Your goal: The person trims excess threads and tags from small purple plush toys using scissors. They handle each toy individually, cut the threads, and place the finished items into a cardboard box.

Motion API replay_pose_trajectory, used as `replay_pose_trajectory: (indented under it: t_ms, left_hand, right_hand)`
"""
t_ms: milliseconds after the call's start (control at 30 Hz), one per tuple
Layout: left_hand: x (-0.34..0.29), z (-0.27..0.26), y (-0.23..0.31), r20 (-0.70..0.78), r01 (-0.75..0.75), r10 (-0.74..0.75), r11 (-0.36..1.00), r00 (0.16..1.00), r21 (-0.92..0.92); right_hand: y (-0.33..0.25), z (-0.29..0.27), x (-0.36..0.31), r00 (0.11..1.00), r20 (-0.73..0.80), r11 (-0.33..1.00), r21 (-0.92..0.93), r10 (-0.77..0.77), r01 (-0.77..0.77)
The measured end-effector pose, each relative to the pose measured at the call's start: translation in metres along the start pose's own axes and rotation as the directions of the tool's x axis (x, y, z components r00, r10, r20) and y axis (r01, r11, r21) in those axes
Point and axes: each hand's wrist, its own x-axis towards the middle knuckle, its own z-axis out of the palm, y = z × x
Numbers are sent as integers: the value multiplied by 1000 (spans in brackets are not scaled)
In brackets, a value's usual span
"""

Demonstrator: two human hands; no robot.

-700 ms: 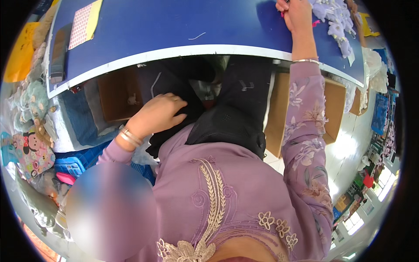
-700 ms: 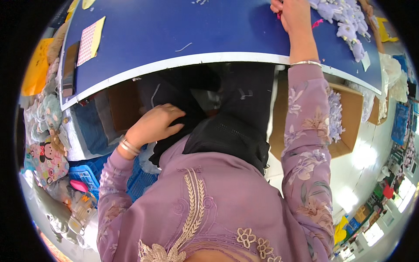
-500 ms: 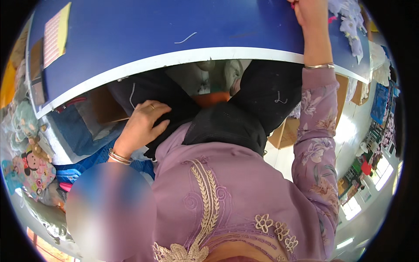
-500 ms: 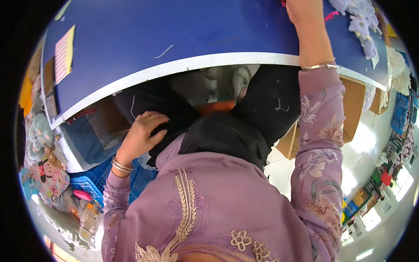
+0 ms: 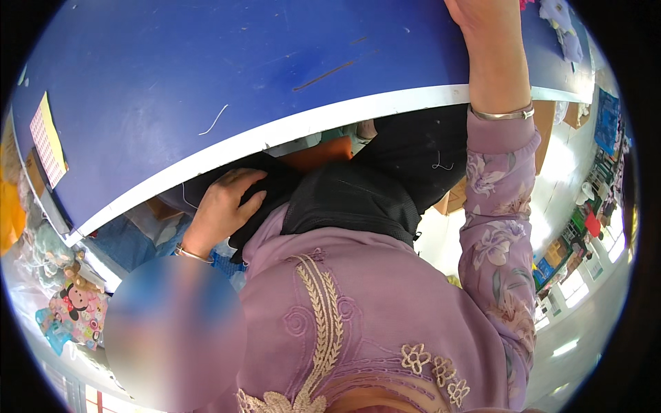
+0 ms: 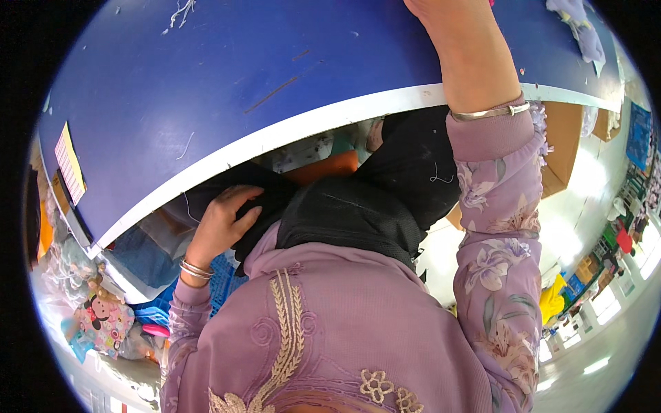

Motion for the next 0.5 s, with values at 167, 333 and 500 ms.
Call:
replay_pose_trajectory:
  t_ms: [167,333,500]
  left_hand:
    - [-8,9,1,-70,-72,71,997,995,-6]
    - [-55,25,13,-457,-153,-2,941,889,-303]
    - [-30,77,-75,-651,-231,-545,645,529,-728]
  right_hand:
    - [1,4,4,999,-41,998,-45,36,-37]
    - [24,-37,8,997,70,984,179,9,-21]
    - [1,-12,3,993,-121,997,-75,5,-14]
